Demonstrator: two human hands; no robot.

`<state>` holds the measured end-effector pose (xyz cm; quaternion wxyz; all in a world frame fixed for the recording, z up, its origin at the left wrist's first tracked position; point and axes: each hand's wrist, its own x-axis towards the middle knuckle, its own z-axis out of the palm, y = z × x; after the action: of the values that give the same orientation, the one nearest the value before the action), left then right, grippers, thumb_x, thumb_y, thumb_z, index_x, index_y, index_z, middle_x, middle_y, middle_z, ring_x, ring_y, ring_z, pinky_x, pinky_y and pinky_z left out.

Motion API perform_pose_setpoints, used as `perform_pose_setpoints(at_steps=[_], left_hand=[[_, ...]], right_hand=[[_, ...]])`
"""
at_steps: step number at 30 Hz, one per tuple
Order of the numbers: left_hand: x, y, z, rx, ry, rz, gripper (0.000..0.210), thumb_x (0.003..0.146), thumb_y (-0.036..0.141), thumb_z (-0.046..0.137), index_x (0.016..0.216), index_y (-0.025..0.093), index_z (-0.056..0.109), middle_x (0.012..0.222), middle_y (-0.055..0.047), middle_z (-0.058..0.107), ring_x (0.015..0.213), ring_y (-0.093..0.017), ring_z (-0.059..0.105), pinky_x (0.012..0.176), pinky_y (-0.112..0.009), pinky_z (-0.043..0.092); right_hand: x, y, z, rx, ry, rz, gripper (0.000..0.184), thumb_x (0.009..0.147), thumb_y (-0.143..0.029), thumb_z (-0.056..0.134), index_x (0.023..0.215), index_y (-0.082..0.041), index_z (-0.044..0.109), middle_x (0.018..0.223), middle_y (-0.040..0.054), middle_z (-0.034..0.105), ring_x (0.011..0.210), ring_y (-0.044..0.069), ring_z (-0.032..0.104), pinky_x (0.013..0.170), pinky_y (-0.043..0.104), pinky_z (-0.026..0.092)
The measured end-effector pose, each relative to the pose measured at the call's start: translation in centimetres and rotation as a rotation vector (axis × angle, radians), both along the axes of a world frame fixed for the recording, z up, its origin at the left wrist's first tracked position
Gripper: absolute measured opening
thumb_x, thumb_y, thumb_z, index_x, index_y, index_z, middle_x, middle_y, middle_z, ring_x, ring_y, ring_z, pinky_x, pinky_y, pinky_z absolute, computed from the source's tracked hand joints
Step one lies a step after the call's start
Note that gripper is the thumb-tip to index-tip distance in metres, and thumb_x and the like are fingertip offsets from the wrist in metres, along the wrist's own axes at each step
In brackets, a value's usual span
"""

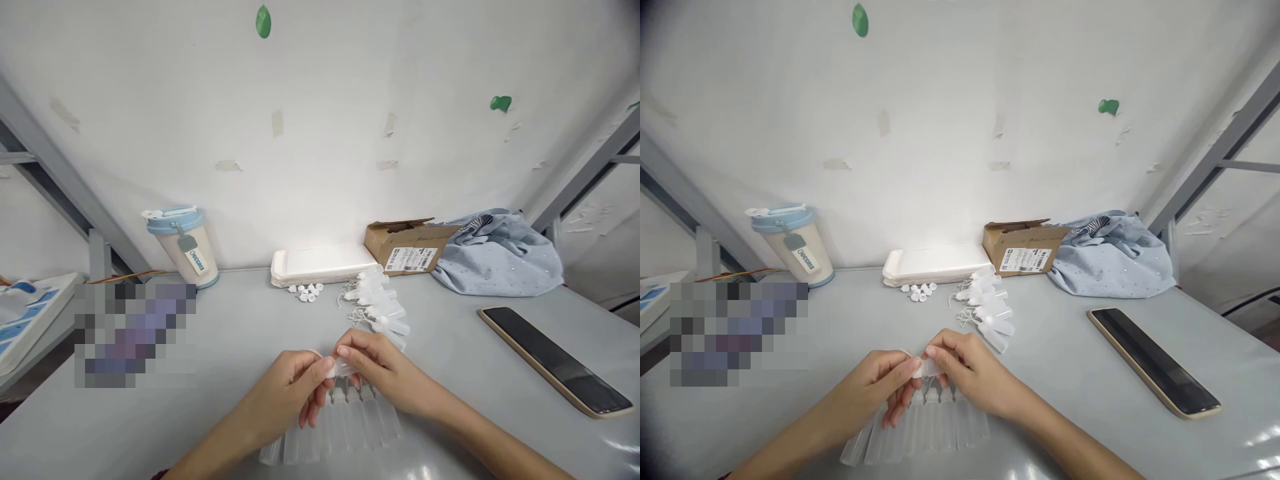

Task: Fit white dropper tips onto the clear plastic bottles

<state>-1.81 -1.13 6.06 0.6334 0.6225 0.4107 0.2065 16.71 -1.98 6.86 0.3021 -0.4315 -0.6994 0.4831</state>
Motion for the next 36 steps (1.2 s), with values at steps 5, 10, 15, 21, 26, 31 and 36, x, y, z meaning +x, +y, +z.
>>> perform_pose_setpoints(at_steps=[5, 10, 15, 21, 26, 31, 36], left_hand=[[-0.2, -0.5, -0.4, 0.592, 0.173, 0.027, 0.024, 0.088, 0.032, 0.045, 0.072, 0.018, 0.055, 0.069, -0.001, 0.058, 0.062, -0.014, 0.052, 0.059, -0.024, 0.041], [-0.2, -0.4, -0.7, 0.738, 0.103, 0.061, 0.013, 0.087, 0.024, 0.046, 0.081, 0.018, 0.056, 0.080, -0.002, 0.061, 0.066, -0.013, 0.053, 0.060, -0.022, 0.042], [-0.1, -0.5, 0.1, 0.359, 0.125, 0.007, 0.036, 0.090, 0.038, 0.040, 0.064, 0.017, 0.056, 0.065, 0.000, 0.058, 0.060, -0.013, 0.053, 0.055, -0.021, 0.041], [-0.1, 0.3, 0.4, -0.052, -0.040, 0.087, 0.044, 0.084, 0.052, 0.041, 0.065, 0.014, 0.053, 0.053, 0.003, 0.050, 0.039, -0.008, 0.043, 0.038, -0.019, 0.032], [0.0, 0.3, 0.4, -0.027, -0.052, 0.092, 0.042, 0.083, 0.051, 0.044, 0.066, 0.014, 0.055, 0.053, 0.004, 0.049, 0.043, -0.008, 0.044, 0.041, -0.019, 0.034], [0.1, -0.4, -0.1, 0.314, 0.119, 0.091, 0.038, 0.089, 0.042, 0.039, 0.062, 0.018, 0.051, 0.054, 0.003, 0.051, 0.051, -0.011, 0.050, 0.050, -0.022, 0.038], [-0.2, -0.4, -1.2, 0.909, 0.294, 0.050, 0.026, 0.091, 0.026, 0.037, 0.069, 0.020, 0.049, 0.058, 0.002, 0.048, 0.050, -0.011, 0.044, 0.048, -0.022, 0.033]], right_hand=[[0.1, 0.2, -0.4, -0.084, 0.082, -0.004, 0.030, 0.092, -0.041, 0.040, 0.082, -0.017, 0.054, 0.063, -0.0029, 0.048, 0.054, 0.009, 0.041, 0.052, 0.022, 0.033], [0.0, 0.1, -0.6, -0.124, 0.112, -0.015, 0.028, 0.091, -0.044, 0.041, 0.087, -0.018, 0.050, 0.061, -0.0042, 0.046, 0.054, 0.009, 0.038, 0.051, 0.021, 0.032], [0.0, -0.2, -0.6, -0.112, 0.089, -0.023, 0.023, 0.092, -0.043, 0.039, 0.089, -0.021, 0.046, 0.061, -0.0054, 0.044, 0.055, 0.009, 0.042, 0.052, 0.021, 0.033], [0.0, -0.1, 0.2, 0.136, -0.014, -0.092, 0.018, 0.086, -0.036, 0.053, 0.094, -0.020, 0.056, 0.077, -0.0009, 0.057, 0.069, 0.012, 0.050, 0.060, 0.022, 0.037], [0.0, 0.1, 0.1, 0.212, -0.051, -0.106, 0.025, 0.089, -0.035, 0.046, 0.087, -0.017, 0.063, 0.064, -0.0010, 0.055, 0.059, 0.011, 0.046, 0.054, 0.022, 0.034], [0.0, 0.2, -0.4, 0.063, 0.035, -0.136, 0.032, 0.087, -0.042, 0.048, 0.077, -0.014, 0.061, 0.054, -0.0054, 0.036, 0.049, 0.008, 0.031, 0.045, 0.021, 0.024], [0.2, 0.6, -0.7, -0.114, 0.128, -0.131, 0.035, 0.084, -0.046, 0.051, 0.069, -0.015, 0.056, 0.051, -0.0076, 0.032, 0.042, 0.005, 0.025, 0.040, 0.020, 0.020]])
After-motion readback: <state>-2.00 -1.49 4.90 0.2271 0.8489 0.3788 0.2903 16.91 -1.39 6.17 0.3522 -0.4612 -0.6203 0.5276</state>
